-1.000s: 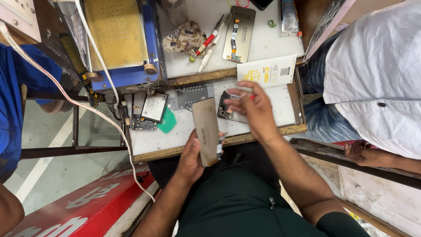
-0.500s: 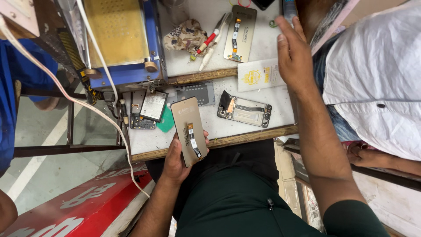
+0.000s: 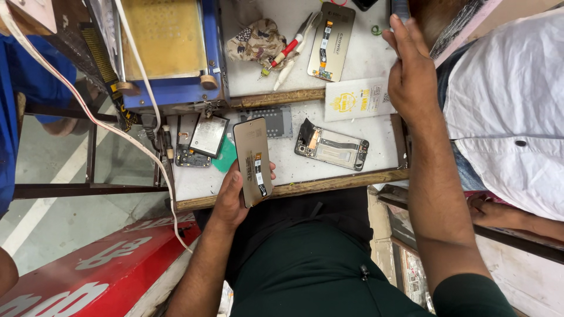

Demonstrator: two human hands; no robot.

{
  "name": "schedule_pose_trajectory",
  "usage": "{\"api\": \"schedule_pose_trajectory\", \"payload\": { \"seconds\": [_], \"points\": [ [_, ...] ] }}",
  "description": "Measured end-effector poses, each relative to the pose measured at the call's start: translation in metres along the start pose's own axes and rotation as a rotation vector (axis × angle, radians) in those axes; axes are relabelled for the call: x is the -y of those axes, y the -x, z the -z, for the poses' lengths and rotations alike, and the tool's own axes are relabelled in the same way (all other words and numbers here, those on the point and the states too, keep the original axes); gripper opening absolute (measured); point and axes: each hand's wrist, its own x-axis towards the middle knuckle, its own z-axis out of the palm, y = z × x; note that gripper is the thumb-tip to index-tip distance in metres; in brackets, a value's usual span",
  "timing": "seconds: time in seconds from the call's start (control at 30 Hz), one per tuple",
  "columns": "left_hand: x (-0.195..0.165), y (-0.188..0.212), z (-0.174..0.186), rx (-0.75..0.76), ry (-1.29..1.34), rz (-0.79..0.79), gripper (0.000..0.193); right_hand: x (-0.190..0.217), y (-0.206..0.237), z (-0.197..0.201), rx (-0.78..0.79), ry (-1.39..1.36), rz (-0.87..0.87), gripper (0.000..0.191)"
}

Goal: The person disassembles a smartphone, removes the battery, and replaces it with a new one. They then reassemble the phone, aligning the back cover and securing it. The person also handles a second phone, briefly inspecting it before returning to the first device.

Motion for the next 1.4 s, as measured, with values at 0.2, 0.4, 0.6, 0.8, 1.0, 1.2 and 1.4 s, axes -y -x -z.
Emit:
{"api": "schedule_pose_trajectory", "payload": {
  "seconds": [0.2,0.4,0.6,0.8,1.0,1.2,1.4],
  "points": [
    [0.004,-0.004,0.007,0.037,0.039,0.026,0.103,-0.007,0.0,0.003,-0.169,0.486,0.196,0.063],
    [0.003,-0.007,0.007,0.101,0.108,0.014,0.104,0.019,0.052,-0.018,0.077,0.341,0.038,0.039],
    [0.001,-0.004,0.006,0.083,0.106,0.038,0.108,0.068,0.103,-0.057,0.483,0.318,0.13,0.078],
    [0.002,-0.004,0.009,0.079,0.083,0.04,0.11,0.066,0.097,-0.078,0.467,0.453,0.148,0.087],
    [0.004,-0.004,0.012,0.093,0.125,0.021,0.103,0.056,0.096,-0.062,0.402,0.289,0.058,0.077],
    [0.004,0.005,-0.003,0.053,0.204,-0.036,0.091,0.045,0.097,-0.044,0.083,-0.747,-0.129,0.082],
    [-0.002,0.013,-0.027,0.121,0.28,-0.107,0.09,0.046,0.107,-0.058,0.025,-1.499,-0.454,0.074]
  ]
}}
